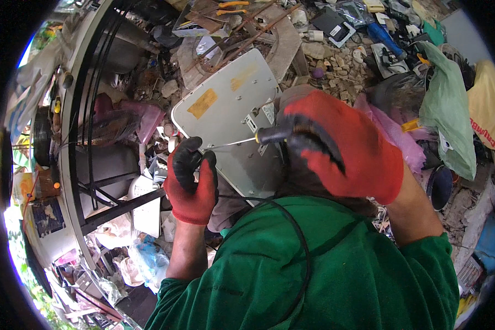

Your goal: The person uses a screwdriver to remove several screws from a white electronic panel while seated in a cluttered workspace.

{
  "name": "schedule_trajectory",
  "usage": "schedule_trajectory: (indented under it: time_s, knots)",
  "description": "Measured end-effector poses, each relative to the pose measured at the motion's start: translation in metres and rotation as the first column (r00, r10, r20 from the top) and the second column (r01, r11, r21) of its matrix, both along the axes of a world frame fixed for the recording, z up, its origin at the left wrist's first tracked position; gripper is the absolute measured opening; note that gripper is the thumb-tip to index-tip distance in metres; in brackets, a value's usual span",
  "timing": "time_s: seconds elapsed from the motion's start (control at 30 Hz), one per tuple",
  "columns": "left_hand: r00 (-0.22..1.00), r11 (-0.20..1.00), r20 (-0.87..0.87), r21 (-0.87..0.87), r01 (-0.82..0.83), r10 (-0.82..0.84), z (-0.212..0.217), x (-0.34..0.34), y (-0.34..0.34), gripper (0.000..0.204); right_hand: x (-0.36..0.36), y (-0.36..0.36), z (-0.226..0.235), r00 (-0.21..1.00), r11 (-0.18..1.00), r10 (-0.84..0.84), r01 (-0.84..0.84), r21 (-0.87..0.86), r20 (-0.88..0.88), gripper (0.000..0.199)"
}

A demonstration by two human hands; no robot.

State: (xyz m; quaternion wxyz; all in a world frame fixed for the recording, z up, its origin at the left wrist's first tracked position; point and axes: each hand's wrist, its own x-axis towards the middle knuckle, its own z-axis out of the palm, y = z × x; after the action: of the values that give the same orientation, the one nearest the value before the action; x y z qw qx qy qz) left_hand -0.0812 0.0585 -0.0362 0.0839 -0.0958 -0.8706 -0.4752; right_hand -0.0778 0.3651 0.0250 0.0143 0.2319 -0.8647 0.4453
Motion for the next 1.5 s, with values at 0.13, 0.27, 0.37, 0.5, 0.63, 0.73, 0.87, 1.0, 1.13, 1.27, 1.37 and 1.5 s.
schedule_trajectory:
  time_s: [0.13, 0.27, 0.37, 0.5, 0.63, 0.73, 0.87, 1.0, 1.13, 1.27, 1.37, 1.5]
  knots:
    - [0.999, 0.999, -0.027, -0.033, 0.036, -0.036, 0.008, -0.003, 0.004, 0.035, -0.014, -0.003, -0.002, 0.917, 0.993, 0.116, -0.106, 0.047, -0.382, 0.044]
    - [0.995, 0.986, -0.048, -0.146, 0.076, -0.083, 0.018, -0.006, 0.001, 0.031, -0.005, -0.010, 0.009, 0.994, 0.999, -0.031, 0.028, -0.027, -0.106, 0.040]
    - [0.993, 0.972, -0.014, -0.207, 0.109, -0.114, 0.020, -0.010, -0.004, 0.029, -0.002, -0.008, 0.010, 0.992, 0.993, -0.063, 0.074, -0.094, 0.108, 0.035]
    - [0.993, 0.960, 0.019, -0.251, 0.121, -0.120, 0.028, -0.012, -0.003, 0.029, -0.009, -0.008, -0.015, 0.923, 0.980, 0.062, -0.129, -0.153, -0.379, 0.029]
    - [0.993, 0.915, 0.038, -0.387, 0.116, -0.110, 0.046, -0.014, 0.000, 0.026, -0.007, -0.008, -0.026, 0.950, 0.967, 0.024, -0.102, -0.235, -0.311, 0.028]
    - [0.988, 0.851, -0.066, -0.517, 0.085, -0.139, 0.058, -0.015, 0.003, 0.028, -0.002, -0.002, -0.031, 0.965, 0.963, -0.069, -0.001, -0.269, -0.254, 0.029]
    - [0.972, 0.660, -0.135, -0.751, 0.027, -0.194, 0.066, -0.018, 0.010, 0.030, 0.009, 0.001, -0.055, 0.976, 0.796, -0.216, 0.194, -0.573, 0.031, 0.029]
    - [0.939, 0.474, -0.097, -0.877, 0.077, -0.331, 0.071, -0.029, 0.023, 0.025, 0.024, 0.013, -0.099, 0.826, 0.530, -0.064, 0.503, -0.682, 0.560, 0.029]
    - [0.906, 0.289, -0.027, -0.951, 0.106, -0.423, 0.073, -0.037, 0.029, 0.018, 0.029, 0.012, -0.135, 0.804, 0.513, 0.016, 0.504, -0.695, 0.594, 0.025]
    - [0.864, 0.196, 0.081, -0.959, 0.202, -0.497, 0.073, -0.039, 0.026, 0.021, 0.033, 0.007, -0.154, 0.782, 0.518, -0.032, 0.546, -0.659, 0.622, 0.024]
    - [0.772, 0.062, 0.101, -0.982, 0.178, -0.627, 0.079, -0.046, 0.024, 0.016, 0.030, 0.007, -0.150, 0.757, 0.482, 0.039, 0.557, -0.676, 0.652, 0.025]
    - [0.787, 0.438, 0.045, -0.810, 0.390, -0.616, 0.112, -0.045, 0.020, 0.015, 0.025, -0.012, -0.129, 0.868, 0.622, -0.079, 0.428, -0.656, 0.491, 0.013]
